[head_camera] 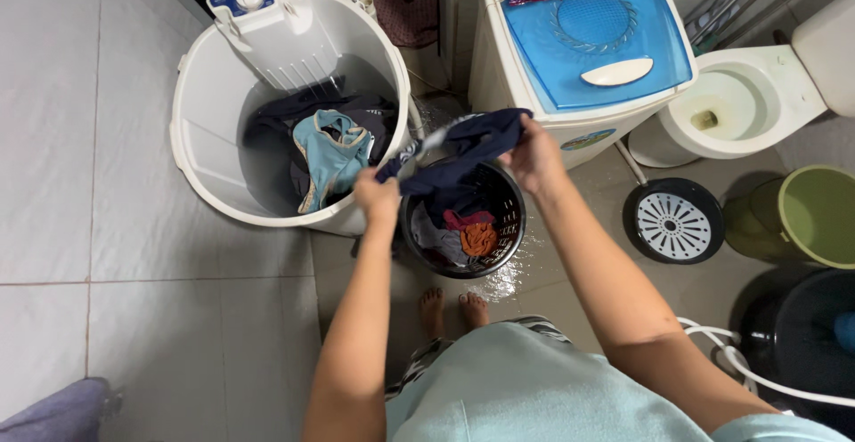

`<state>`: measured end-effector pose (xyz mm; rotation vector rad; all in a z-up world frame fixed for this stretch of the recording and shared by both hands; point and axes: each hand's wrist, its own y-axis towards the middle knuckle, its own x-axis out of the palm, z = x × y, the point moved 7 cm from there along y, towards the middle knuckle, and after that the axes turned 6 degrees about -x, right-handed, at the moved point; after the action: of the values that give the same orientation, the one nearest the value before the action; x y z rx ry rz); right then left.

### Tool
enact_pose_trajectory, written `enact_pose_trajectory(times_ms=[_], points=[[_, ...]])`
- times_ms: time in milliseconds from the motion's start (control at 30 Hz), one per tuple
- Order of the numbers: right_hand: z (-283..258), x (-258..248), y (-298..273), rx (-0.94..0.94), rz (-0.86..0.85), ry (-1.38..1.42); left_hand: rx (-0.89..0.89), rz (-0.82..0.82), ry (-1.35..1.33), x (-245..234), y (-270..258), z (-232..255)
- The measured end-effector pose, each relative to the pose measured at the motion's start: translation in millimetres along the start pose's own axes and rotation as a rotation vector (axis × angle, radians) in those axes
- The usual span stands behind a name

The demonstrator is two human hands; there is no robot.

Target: The person transfers various garments from a black laundry basket into a white bucket filled with water. They handle items one at a time, including a red patterned cloth, a light blue shirt, a white sock, a yellow cloth, a blue hoodie, a dark blue jacket, and a grey shirt, placing each into the bucket.

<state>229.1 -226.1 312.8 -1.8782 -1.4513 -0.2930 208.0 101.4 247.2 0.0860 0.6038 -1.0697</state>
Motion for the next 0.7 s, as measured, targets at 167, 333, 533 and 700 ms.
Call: enact_pose_trajectory(times_ms=[167, 333, 533, 700], points=[[-10, -6, 9, 0.044, -0.059, -0.085, -0.670, -0.524, -1.010, -10, -10, 6], [3, 7, -8, 0.150, -0.059, -0.230, -0.611, -0.741, -1.351, -14, -25, 67], [13, 29, -18, 0.116, -0.170, -0.420, -0.262, -0.902, -1.056, -5, -23, 93], [7, -5, 2, -0.086, 0.074, -0.999, 0.392, -0.175, 0.068, -25, -23, 104]])
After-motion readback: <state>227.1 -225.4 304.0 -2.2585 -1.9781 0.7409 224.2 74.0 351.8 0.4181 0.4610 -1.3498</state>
